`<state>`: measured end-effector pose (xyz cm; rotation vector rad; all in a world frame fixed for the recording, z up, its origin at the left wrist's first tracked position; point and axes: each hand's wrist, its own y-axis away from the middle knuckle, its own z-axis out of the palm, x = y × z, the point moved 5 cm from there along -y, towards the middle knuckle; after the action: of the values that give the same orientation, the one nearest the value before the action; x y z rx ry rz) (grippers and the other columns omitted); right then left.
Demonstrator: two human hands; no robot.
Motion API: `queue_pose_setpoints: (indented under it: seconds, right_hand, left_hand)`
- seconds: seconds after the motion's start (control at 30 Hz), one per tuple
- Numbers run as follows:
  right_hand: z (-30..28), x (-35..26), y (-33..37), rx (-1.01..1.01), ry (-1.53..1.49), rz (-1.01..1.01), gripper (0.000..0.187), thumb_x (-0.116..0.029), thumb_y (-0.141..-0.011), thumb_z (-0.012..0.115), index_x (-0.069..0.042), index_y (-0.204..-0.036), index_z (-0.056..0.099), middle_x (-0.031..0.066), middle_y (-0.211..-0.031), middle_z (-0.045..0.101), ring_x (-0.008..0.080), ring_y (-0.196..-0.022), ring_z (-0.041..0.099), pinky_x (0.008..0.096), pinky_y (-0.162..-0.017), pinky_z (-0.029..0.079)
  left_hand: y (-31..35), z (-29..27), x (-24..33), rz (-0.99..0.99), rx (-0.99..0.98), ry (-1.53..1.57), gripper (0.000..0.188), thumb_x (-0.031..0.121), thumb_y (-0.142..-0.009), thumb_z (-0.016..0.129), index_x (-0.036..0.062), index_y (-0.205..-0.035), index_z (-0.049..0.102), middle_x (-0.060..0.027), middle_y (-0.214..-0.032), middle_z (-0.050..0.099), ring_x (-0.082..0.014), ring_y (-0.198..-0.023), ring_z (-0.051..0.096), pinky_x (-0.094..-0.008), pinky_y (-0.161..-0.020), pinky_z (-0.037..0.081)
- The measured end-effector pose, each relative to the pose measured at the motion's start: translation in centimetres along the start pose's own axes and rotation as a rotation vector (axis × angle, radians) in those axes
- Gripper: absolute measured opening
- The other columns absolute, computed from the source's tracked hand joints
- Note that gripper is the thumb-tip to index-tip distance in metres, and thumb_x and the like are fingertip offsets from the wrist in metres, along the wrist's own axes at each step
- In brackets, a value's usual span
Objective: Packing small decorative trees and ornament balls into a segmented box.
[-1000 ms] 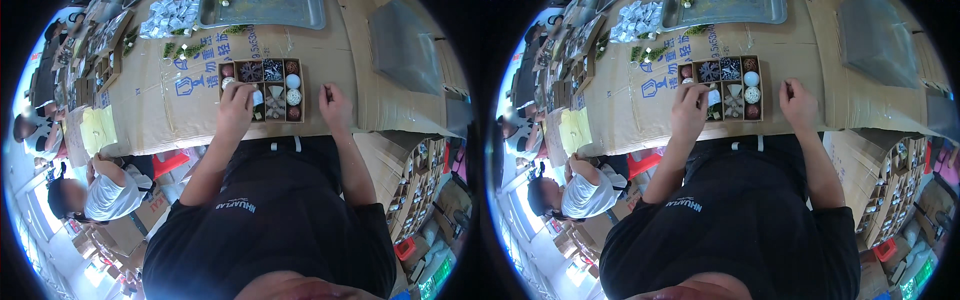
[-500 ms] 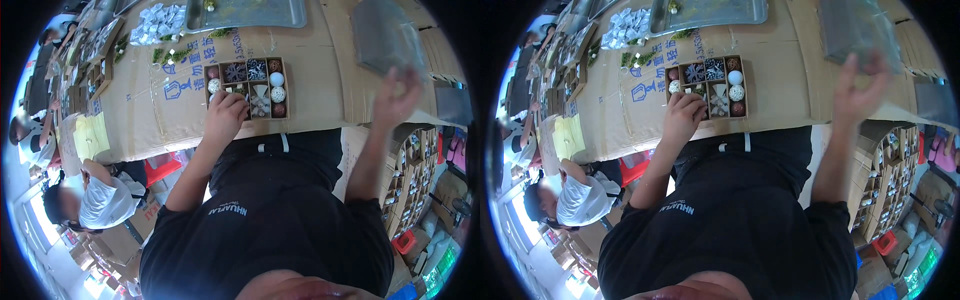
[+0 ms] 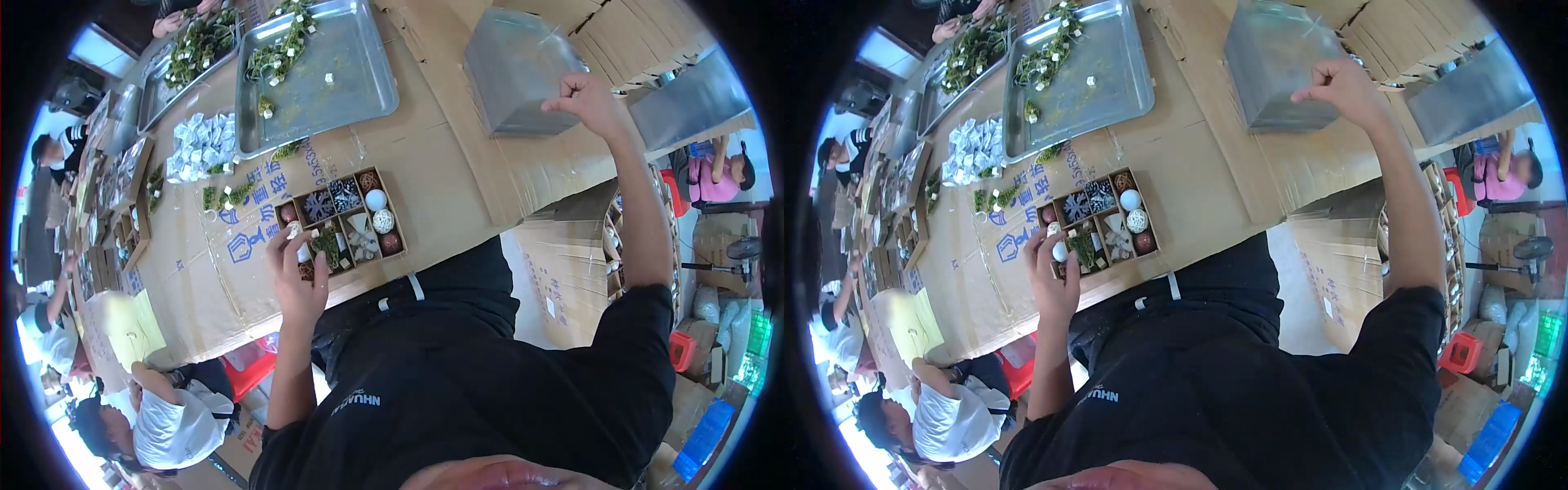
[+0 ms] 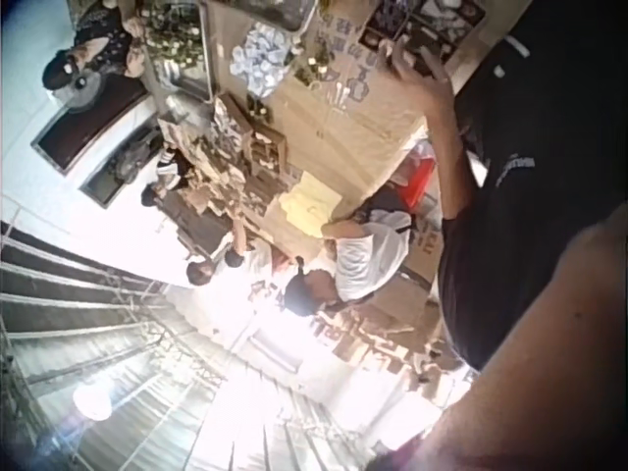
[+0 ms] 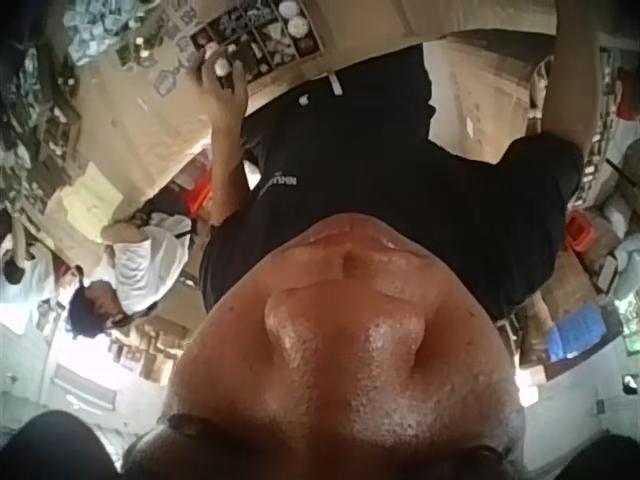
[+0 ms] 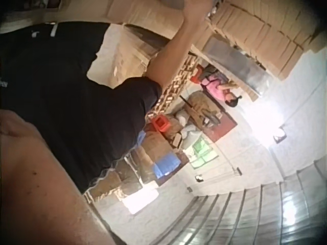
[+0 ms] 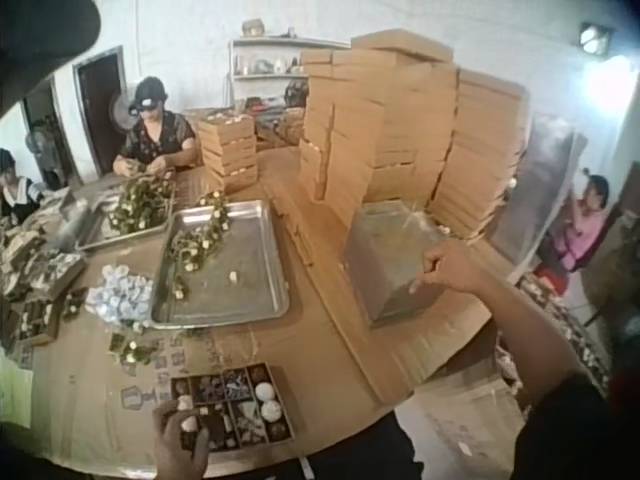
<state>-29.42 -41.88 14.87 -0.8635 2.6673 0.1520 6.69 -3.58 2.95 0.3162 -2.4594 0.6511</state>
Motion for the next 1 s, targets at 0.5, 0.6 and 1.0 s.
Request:
queue_pose_setpoints:
  seconds: [0.5, 0.6, 1.0]
  right_hand:
    - [2.0, 1.9, -3.5, -0.457, -0.465, -0.023, 0.031, -0.019, -0.091, 0.071, 0.0, -0.115, 0.072, 0.0076, -0.107, 0.074, 0.0128, -0.096, 0.065, 0.0274, -0.089, 0.05]
    - [1.9, 3.0, -3.4, -0.492, -0.496, 0.029, 0.034, -0.023, -0.091, 0.073, 0.002, -0.114, 0.072, 0.0062, -0.105, 0.073, 0.0118, -0.096, 0.064, 0.0265, -0.087, 0.051]
    - [2.6, 3.7, -4.8, -0.664, -0.6, 0.054, 0.048, -0.039, -0.083, 0.081, 0.001, -0.11, 0.074, 0.0011, -0.09, 0.071, 0.0052, -0.069, 0.053, 0.022, -0.058, 0.04]
  left_hand:
    - [2.8, 0.4, -2.6, -0.198, 0.04, 0.187, 0.032, 0.004, -0.088, 0.067, 0.0029, -0.119, 0.059, -0.0198, -0.134, 0.045, -0.0232, -0.096, 0.06, -0.0331, -0.076, 0.052]
    - [2.2, 0.8, -2.2, -0.254, 0.018, 0.24, 0.031, 0.005, -0.09, 0.066, 0.0025, -0.119, 0.059, -0.0194, -0.134, 0.045, -0.0223, -0.094, 0.061, -0.0317, -0.075, 0.053]
    - [2.9, 0.0, -2.7, -0.242, 0.077, 0.236, 0.029, 0.005, -0.09, 0.066, 0.0018, -0.117, 0.06, -0.0188, -0.132, 0.049, -0.0208, -0.087, 0.063, -0.0324, -0.077, 0.053]
